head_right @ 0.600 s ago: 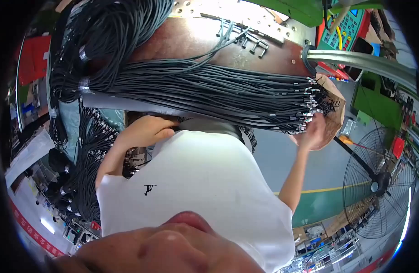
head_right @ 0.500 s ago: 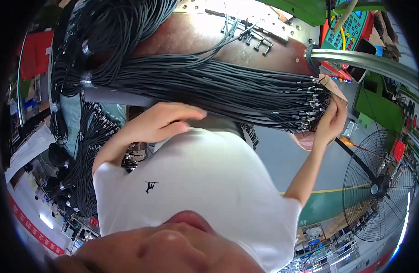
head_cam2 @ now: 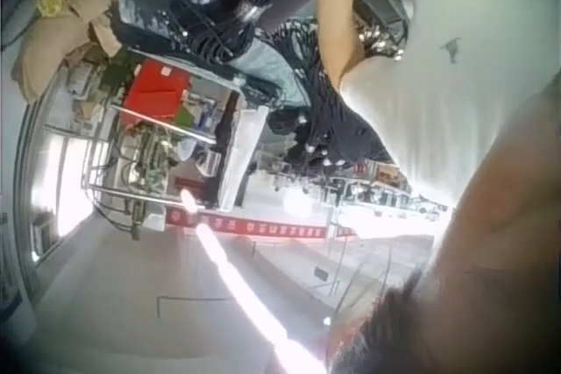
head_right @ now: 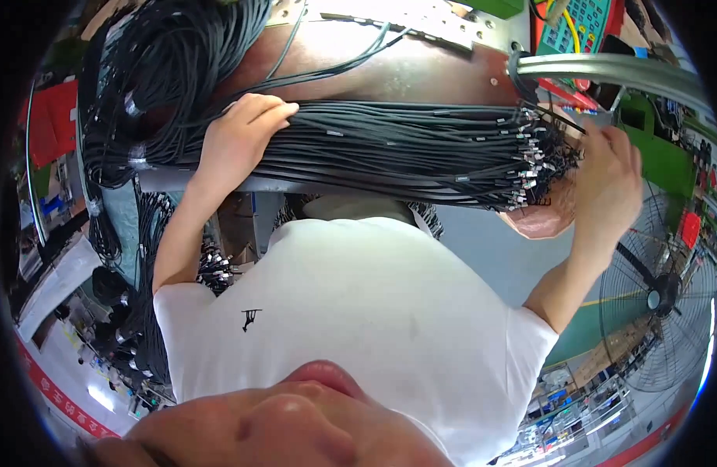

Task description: Assembling and testing wire cable harnesses by inserting individual wires into a testing jig at a factory workbench.

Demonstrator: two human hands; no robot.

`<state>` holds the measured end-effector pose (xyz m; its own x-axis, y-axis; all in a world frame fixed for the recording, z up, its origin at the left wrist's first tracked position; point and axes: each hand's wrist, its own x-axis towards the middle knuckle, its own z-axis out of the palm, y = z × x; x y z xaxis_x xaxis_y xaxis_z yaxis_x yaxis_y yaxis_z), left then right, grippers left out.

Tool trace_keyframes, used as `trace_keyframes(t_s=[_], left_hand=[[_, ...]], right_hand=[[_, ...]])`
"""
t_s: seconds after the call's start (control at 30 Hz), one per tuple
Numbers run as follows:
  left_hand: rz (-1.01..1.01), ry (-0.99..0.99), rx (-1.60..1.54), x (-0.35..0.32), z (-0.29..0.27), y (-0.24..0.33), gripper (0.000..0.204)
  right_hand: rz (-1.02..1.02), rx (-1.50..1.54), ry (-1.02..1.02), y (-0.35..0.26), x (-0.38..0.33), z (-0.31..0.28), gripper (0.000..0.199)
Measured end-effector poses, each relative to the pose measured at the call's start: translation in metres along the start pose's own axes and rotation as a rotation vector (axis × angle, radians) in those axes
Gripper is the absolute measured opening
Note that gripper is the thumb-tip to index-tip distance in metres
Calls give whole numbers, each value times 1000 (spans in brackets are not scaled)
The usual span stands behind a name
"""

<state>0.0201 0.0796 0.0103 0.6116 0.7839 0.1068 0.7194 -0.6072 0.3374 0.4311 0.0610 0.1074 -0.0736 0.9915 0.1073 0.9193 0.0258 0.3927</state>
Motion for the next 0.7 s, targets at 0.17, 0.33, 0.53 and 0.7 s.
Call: trace_keyframes(t_s=[0.17,0.33,0.53,0.7], left_hand=[[-106,182,-125,10,5,-8,12],[-299,-101,-641,12,-28,-1,20],[116,-531,-611,64,-3,49,37],[-195,-989,-1277,171,64,133,37]], right_hand=[[-353,490,179,-64,37,21,23],[-437,420,266,-124,102,129,27],[-562,815,156,-114,120,130,26],[-564,865,114,-117,129,121,24]])
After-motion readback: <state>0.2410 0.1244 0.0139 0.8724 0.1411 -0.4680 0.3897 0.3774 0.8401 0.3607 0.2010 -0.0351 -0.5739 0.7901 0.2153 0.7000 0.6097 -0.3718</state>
